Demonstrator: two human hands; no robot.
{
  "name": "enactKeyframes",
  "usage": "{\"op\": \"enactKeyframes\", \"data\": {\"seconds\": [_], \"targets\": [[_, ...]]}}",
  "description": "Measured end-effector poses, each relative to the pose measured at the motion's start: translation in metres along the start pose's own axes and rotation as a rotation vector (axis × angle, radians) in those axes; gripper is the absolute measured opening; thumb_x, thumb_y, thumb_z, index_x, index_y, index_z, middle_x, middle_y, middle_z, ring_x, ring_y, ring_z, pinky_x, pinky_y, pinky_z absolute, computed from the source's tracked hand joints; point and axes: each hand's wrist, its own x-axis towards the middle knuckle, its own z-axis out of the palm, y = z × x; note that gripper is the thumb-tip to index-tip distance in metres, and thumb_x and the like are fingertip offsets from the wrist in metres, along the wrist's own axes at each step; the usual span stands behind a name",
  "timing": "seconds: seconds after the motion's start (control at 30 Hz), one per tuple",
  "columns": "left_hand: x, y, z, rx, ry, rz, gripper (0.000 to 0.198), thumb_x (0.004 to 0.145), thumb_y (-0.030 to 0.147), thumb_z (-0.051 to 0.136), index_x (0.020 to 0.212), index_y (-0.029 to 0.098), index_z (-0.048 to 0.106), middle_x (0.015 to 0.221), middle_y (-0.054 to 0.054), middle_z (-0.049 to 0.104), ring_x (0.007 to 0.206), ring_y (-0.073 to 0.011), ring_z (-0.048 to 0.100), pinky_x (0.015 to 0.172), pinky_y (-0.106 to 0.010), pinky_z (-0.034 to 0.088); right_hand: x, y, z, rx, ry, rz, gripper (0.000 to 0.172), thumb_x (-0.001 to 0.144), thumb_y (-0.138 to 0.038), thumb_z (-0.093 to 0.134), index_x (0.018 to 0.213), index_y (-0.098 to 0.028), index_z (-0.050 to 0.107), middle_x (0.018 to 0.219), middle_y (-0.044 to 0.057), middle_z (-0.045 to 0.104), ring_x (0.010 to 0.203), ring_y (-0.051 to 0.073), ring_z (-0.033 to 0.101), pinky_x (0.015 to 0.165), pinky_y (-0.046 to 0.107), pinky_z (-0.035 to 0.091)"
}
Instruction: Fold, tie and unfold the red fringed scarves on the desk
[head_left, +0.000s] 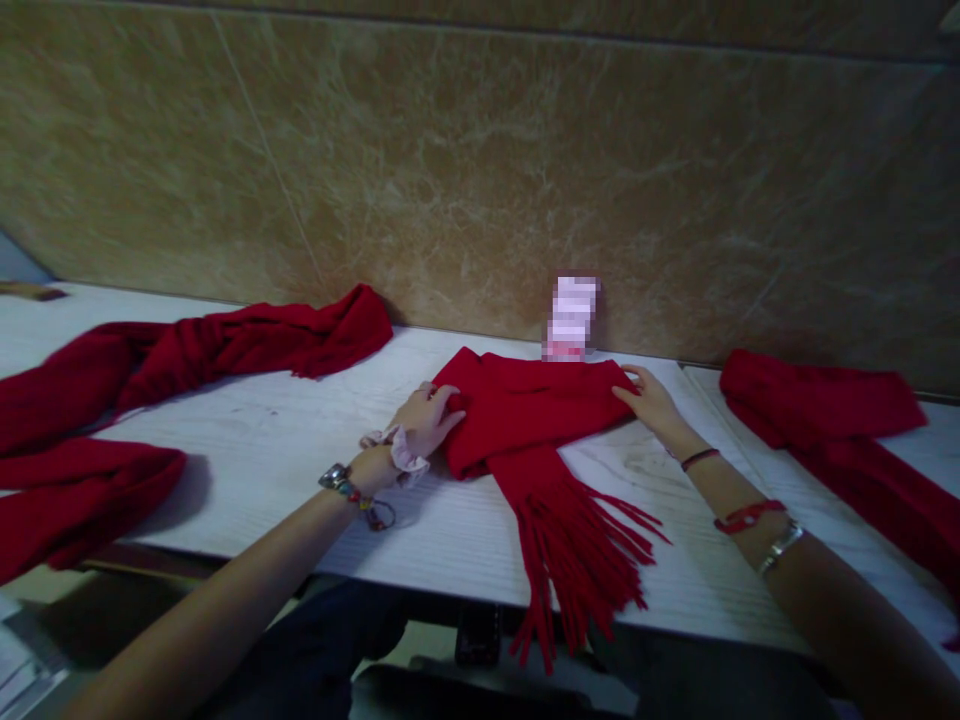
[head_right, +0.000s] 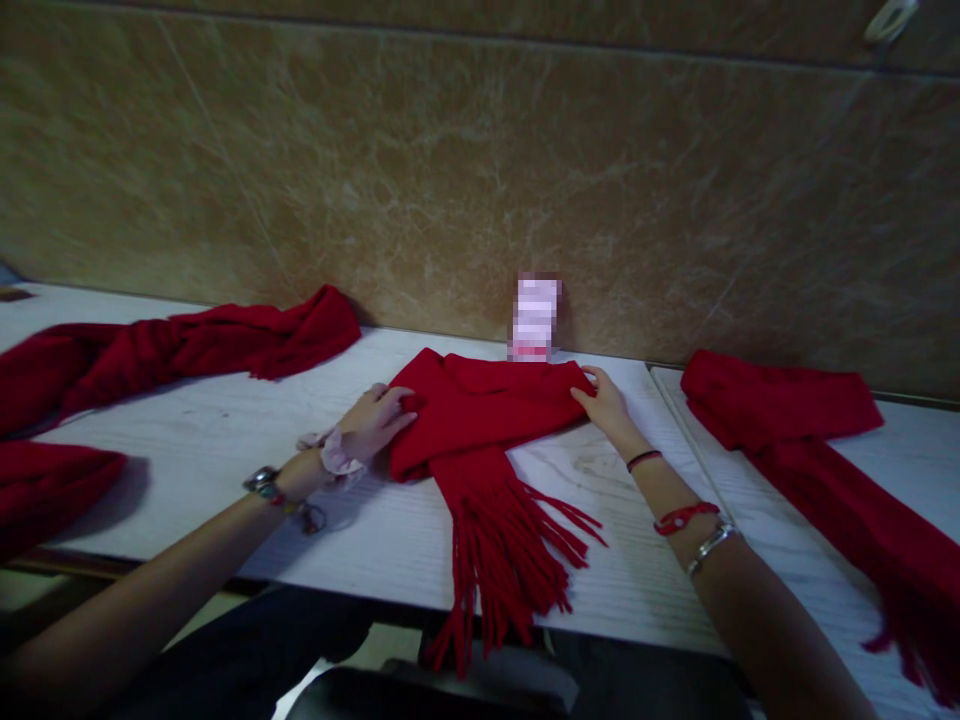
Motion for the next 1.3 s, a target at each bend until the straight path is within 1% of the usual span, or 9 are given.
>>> {"op": "enactKeyframes", "data": {"seconds": [0.13, 0.3, 0.5, 0.6, 0.73, 0.87, 0.97, 1.13, 1.3], "targets": [[0.016, -0.013, 0.004, -0.093, 0.168, -0.073, 0.054, 0.081, 0.034, 0.051, 0.128, 0.010, 0.040, 0.135, -0.021, 0.036, 0.122, -0.0322, 0.039, 0.096, -0.045, 0.038, 0.001, 0.005, 0.000, 0.034, 0.024, 0.001, 0.053, 0.059, -0.036, 0.066, 0.108, -0.021, 0.053, 0.086, 0.004, 0.065, 0.073, 0.019, 0.063, 0.071, 0.039, 0.052], [0.045, -0.022, -0.003, -0.561, -0.057, -0.181, 0.056, 0.071, 0.031, 0.059, 0.121, 0.011, 0.045, 0.106, -0.012, 0.062, 0.101, -0.0242, 0.058, 0.089, -0.040, 0.045, 0.000, 0.007, -0.003, 0.095, 0.038, 0.002, 0.049, 0.062, -0.036, 0.064, 0.107, -0.021, 0.051, 0.088, 0.004, 0.066, 0.075, 0.020, 0.065, 0.072, 0.040, 0.053], [0.031, -0.027, -0.016, -0.868, -0.420, -0.198, 0.055, 0.054, 0.027, 0.068, 0.105, 0.014, 0.054, 0.089, -0.003, 0.066, 0.086, -0.0193, 0.062, 0.081, -0.032, 0.049, 0.004, 0.010, -0.009, 0.105, 0.046, -0.052, 0.043, 0.065, -0.034, 0.059, 0.106, -0.024, 0.049, 0.094, 0.006, 0.065, 0.084, 0.023, 0.065, 0.075, 0.042, 0.053], [0.023, -0.018, -0.018, -0.640, -0.402, -0.198, 0.057, 0.056, 0.024, 0.067, 0.110, 0.012, 0.051, 0.093, -0.006, 0.064, 0.089, -0.0217, 0.061, 0.082, -0.034, 0.048, 0.005, 0.013, -0.007, 0.071, 0.046, -0.057, 0.046, 0.066, -0.033, 0.058, 0.110, -0.024, 0.048, 0.093, 0.006, 0.064, 0.081, 0.022, 0.064, 0.074, 0.042, 0.054], [0.012, 0.014, -0.020, -0.159, 0.022, -0.043, 0.055, 0.072, 0.029, 0.061, 0.122, 0.012, 0.046, 0.110, -0.015, 0.053, 0.104, -0.0265, 0.054, 0.091, -0.041, 0.041, 0.002, 0.003, -0.004, -0.033, 0.073, -0.067, 0.052, 0.063, -0.031, 0.060, 0.113, -0.021, 0.049, 0.100, 0.008, 0.060, 0.091, 0.025, 0.060, 0.083, 0.048, 0.048], [-0.010, 0.042, -0.024, -0.159, -0.200, 0.288, 0.055, 0.080, 0.047, 0.054, 0.124, 0.015, 0.047, 0.104, -0.011, 0.054, 0.096, -0.0219, 0.055, 0.087, -0.033, 0.044, -0.019, -0.031, 0.001, -0.387, 0.123, -0.363, 0.047, 0.067, -0.027, 0.058, 0.112, -0.015, 0.053, 0.114, 0.016, 0.052, 0.113, 0.031, 0.045, 0.098, 0.052, 0.033], [-0.027, 0.047, -0.023, -0.131, -0.345, 0.398, 0.084, 0.065, 0.056, 0.066, 0.134, 0.020, 0.037, 0.110, -0.011, 0.050, 0.097, -0.0242, 0.053, 0.086, -0.034, 0.044, -0.047, -0.064, 0.009, -0.546, -0.048, -0.647, 0.032, 0.079, -0.027, 0.048, 0.108, -0.016, 0.056, 0.107, 0.014, 0.056, 0.104, 0.026, 0.050, 0.092, 0.044, 0.040], [-0.037, 0.044, -0.020, -0.050, -0.347, 0.348, 0.093, 0.059, 0.034, 0.070, 0.140, 0.023, 0.026, 0.113, -0.010, 0.047, 0.093, -0.0249, 0.055, 0.082, -0.033, 0.045, -0.090, -0.099, 0.024, -0.484, -0.729, -0.749, 0.018, 0.085, -0.032, 0.047, 0.085, -0.018, 0.060, 0.077, 0.002, 0.062, 0.066, 0.012, 0.055, 0.063, 0.024, 0.042], [-0.028, 0.039, -0.023, -0.074, -0.409, 0.172, 0.086, 0.061, 0.015, 0.054, 0.141, 0.017, 0.023, 0.096, -0.006, 0.060, 0.081, -0.0194, 0.060, 0.071, -0.026, 0.046, -0.101, -0.108, 0.028, -0.610, -0.860, -0.745, 0.020, 0.082, -0.035, 0.054, 0.077, -0.016, 0.056, 0.068, -0.001, 0.056, 0.058, 0.009, 0.047, 0.054, 0.021, 0.033]]}}
